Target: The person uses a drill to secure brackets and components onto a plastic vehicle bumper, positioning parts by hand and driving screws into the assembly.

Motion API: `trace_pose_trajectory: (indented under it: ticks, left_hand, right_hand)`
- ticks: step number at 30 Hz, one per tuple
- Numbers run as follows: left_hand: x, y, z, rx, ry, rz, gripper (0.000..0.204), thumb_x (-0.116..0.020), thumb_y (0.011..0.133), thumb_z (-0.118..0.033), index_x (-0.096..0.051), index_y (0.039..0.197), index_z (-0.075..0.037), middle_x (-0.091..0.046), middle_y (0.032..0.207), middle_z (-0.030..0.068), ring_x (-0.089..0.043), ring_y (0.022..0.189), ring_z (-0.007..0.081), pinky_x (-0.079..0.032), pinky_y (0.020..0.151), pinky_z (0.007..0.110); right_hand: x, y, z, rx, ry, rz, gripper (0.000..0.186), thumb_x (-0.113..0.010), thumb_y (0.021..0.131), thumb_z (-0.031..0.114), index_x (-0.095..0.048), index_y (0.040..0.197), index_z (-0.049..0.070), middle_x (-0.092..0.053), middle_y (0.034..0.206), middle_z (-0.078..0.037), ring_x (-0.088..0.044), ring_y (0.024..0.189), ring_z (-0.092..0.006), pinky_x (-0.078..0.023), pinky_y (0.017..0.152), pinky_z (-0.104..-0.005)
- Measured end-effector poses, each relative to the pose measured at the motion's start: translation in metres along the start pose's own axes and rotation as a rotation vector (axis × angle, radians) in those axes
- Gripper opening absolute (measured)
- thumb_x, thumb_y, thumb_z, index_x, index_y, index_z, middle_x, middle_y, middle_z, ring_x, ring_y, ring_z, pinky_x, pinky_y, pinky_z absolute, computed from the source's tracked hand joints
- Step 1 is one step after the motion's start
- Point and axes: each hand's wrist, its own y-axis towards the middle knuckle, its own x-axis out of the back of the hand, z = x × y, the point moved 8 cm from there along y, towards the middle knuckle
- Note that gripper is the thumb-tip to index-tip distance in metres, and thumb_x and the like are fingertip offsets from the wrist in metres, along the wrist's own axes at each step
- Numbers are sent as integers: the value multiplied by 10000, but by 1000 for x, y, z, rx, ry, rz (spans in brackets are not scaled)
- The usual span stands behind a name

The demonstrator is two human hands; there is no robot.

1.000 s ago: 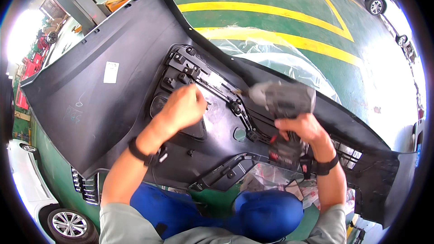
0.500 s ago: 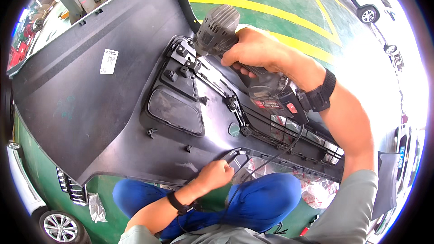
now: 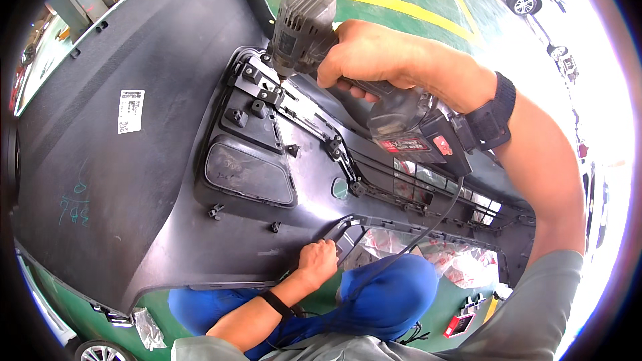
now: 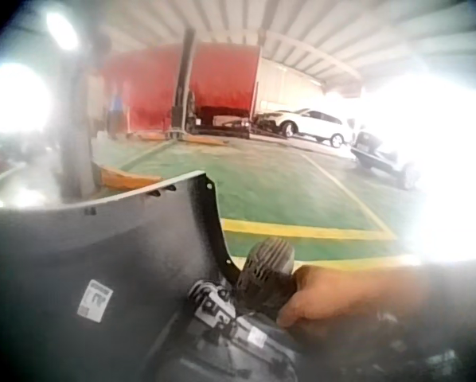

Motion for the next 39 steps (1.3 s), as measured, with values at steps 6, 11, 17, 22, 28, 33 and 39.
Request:
trace_pose_trajectory:
  ticks: [6, 11, 17, 22, 28, 33, 39]
  left_hand:
    - [4, 0, 1, 2, -20, -2, 279, -719, 845, -276, -655, 957, -29, -714, 930, 170, -733, 838, 316, -593, 732, 397]
    - [4, 0, 3, 10, -27, -3, 272, -713, 848, -266, -654, 959, -25, -712, 929, 175, -733, 832, 319, -593, 729, 397]
    - [4, 1, 2, 16, -39, 6, 266, -708, 847, -253, -653, 961, -19, -712, 934, 187, -734, 842, 325, -593, 735, 400]
    - [4, 2, 2, 13, -52, 12, 265, -705, 842, -243, -653, 966, -16, -713, 945, 195, -732, 847, 335, -593, 742, 409]
    - [3, 1, 3, 28, -55, 11, 267, -704, 835, -237, -653, 970, -12, -712, 946, 196, -729, 853, 341, -593, 747, 417]
    - [4, 1, 3, 22, -59, -2, 253, -700, 833, -233, -656, 953, -16, -712, 938, 194, -729, 849, 344, -593, 744, 418]
    - [0, 2, 4, 28, -55, -39, 223, -677, 830, -219, -661, 936, -23, -713, 920, 191, -730, 828, 345, -594, 729, 417]
  right_hand:
    - [2, 8, 0, 20, -3, 39, 261, -672, 786, 97, -630, 980, -73, -564, 626, -43, -532, 485, -106, -438, 413, -268]
    - [2, 2, 5, 21, 3, 41, 272, -662, 774, 73, -627, 995, -82, -563, 611, -50, -536, 473, -109, -433, 406, -270]
    - [2, 0, 1, 14, 8, 21, 287, -667, 765, 57, -632, 1023, -63, -566, 624, -52, -550, 487, -116, -437, 408, -273]
    - [4, -1, -1, 21, 8, 30, 290, -665, 769, 56, -634, 1032, -62, -563, 624, -51, -554, 496, -113, -436, 408, -272]
    - [2, -4, 5, 55, -31, 14, 153, -628, 712, 94, -567, 613, -6, -539, 560, -65, -529, 483, -143, -412, 443, -310]
    - [2, -3, 2, 48, -58, -2, 167, -624, 707, 99, -566, 597, -12, -536, 550, -71, -529, 477, -154, -408, 449, -316]
    - [2, -4, 5, 28, -106, -11, 181, -617, 714, 115, -570, 597, -15, -532, 544, -68, -529, 481, -166, -406, 450, -319]
